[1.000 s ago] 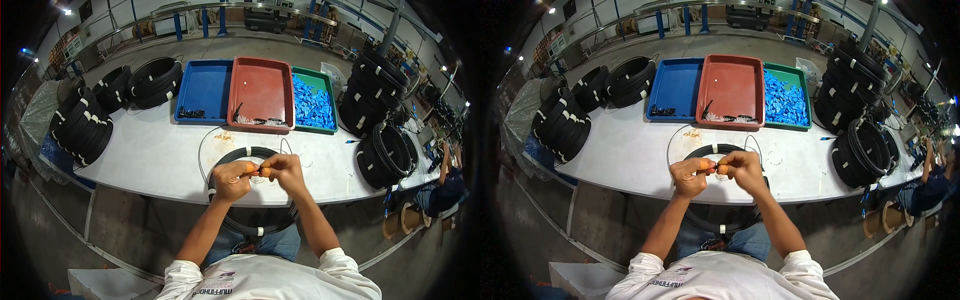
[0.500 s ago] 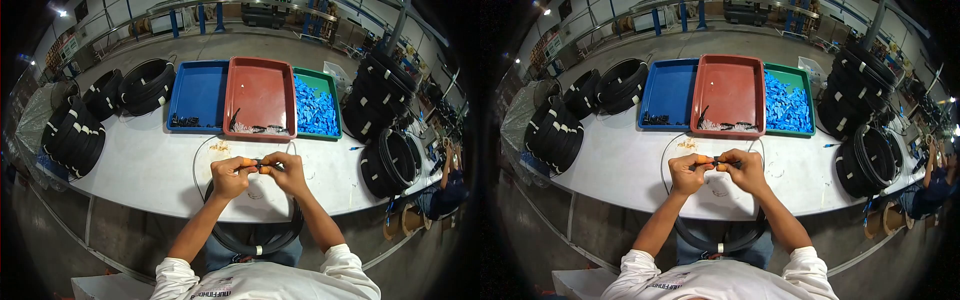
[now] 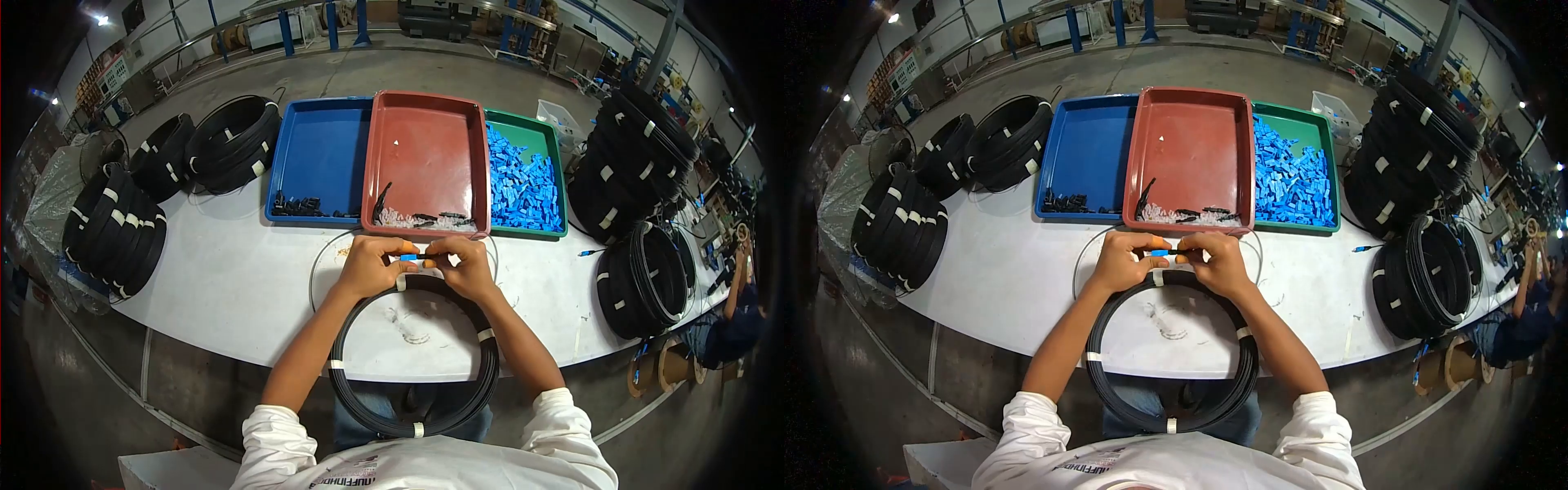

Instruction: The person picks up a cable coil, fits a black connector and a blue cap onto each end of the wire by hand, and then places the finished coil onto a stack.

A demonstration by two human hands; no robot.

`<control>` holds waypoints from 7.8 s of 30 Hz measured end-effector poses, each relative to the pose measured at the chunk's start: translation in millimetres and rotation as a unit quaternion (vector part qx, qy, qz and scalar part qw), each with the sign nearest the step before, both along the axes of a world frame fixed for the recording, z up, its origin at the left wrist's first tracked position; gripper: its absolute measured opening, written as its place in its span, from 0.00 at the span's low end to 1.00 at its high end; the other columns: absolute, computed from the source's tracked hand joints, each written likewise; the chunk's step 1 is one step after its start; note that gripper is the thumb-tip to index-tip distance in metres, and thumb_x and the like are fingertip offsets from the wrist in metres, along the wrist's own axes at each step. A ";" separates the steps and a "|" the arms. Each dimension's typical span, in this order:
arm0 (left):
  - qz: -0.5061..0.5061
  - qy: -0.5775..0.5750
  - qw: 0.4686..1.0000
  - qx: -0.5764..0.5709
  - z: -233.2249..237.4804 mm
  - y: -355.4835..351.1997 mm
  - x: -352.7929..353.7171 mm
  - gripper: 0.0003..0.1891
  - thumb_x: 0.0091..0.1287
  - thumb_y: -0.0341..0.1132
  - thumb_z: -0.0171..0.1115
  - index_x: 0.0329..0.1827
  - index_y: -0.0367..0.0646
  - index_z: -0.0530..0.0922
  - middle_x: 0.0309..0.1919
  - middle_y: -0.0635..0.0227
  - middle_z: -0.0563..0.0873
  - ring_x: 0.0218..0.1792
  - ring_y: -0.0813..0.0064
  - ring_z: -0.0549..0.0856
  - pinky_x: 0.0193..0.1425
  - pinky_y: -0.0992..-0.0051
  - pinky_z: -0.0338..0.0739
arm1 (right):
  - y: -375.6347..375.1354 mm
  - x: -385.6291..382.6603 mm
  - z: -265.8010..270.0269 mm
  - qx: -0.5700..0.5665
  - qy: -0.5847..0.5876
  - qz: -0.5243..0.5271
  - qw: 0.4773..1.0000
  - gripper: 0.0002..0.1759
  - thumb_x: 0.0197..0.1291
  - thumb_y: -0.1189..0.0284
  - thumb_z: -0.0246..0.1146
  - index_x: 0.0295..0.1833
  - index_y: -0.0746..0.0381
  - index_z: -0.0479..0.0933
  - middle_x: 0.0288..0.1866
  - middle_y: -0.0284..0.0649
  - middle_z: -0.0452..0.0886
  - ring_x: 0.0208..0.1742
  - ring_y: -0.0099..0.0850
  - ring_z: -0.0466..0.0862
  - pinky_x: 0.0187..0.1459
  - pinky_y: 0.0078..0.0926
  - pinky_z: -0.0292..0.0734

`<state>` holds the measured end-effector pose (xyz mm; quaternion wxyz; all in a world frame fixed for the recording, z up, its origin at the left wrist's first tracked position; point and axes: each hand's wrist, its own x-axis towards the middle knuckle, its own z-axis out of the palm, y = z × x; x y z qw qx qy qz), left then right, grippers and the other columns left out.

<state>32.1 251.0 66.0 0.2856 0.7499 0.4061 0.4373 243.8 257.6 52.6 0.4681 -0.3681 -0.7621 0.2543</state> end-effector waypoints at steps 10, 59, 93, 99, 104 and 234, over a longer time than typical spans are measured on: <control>-0.031 -0.039 0.996 0.070 -33.6 18.6 -9.8 0.14 0.53 0.24 0.79 0.42 0.34 0.88 0.37 0.60 0.92 0.35 0.76 0.91 0.40 0.78 0.86 | 14.2 5.8 -17.3 0.143 -0.081 -0.019 0.986 0.12 0.46 0.83 0.74 0.38 0.61 0.84 0.29 0.37 0.85 0.27 0.32 0.82 0.32 0.30 0.75; 0.011 -0.056 0.997 0.057 -47.1 13.0 -4.7 0.08 0.53 0.23 0.76 0.37 0.34 0.89 0.32 0.60 0.92 0.31 0.74 0.91 0.37 0.78 0.85 | 1.7 0.9 -29.2 -0.063 0.021 -0.004 0.998 0.09 0.55 0.83 0.72 0.43 0.66 0.84 0.36 0.41 0.88 0.32 0.25 0.86 0.35 0.23 0.81; -0.025 -0.054 0.998 -0.002 -45.6 11.9 -3.2 0.10 0.55 0.24 0.76 0.40 0.34 0.89 0.33 0.59 0.92 0.30 0.75 0.90 0.38 0.78 0.84 | -1.6 1.9 -18.8 -0.015 -0.044 0.022 0.999 0.13 0.52 0.82 0.72 0.44 0.63 0.82 0.35 0.43 0.86 0.33 0.37 0.88 0.34 0.29 0.81; -0.025 -0.048 0.998 0.007 -41.1 10.4 -2.5 0.11 0.55 0.25 0.76 0.41 0.34 0.89 0.33 0.59 0.92 0.30 0.76 0.90 0.37 0.78 0.84 | -0.7 2.6 -21.9 -0.010 -0.043 0.010 0.999 0.12 0.50 0.83 0.72 0.41 0.63 0.83 0.34 0.44 0.86 0.33 0.37 0.88 0.34 0.30 0.82; -0.024 -0.042 0.999 0.011 -40.5 10.5 -2.1 0.11 0.55 0.26 0.77 0.41 0.35 0.89 0.32 0.60 0.92 0.29 0.76 0.90 0.37 0.78 0.85 | -0.1 1.7 -23.9 0.006 -0.037 0.001 0.999 0.13 0.49 0.87 0.70 0.42 0.64 0.84 0.35 0.44 0.87 0.32 0.35 0.87 0.34 0.28 0.81; -0.024 0.116 0.875 0.469 -20.9 -4.0 0.2 0.05 0.50 0.20 0.67 0.27 0.38 0.81 0.31 0.66 0.88 0.21 0.75 0.84 0.23 0.78 0.79 | -3.2 -5.5 -20.5 -0.103 0.116 0.098 0.983 0.10 0.50 0.94 0.66 0.30 0.70 0.77 0.33 0.42 0.88 0.37 0.26 0.88 0.41 0.21 0.84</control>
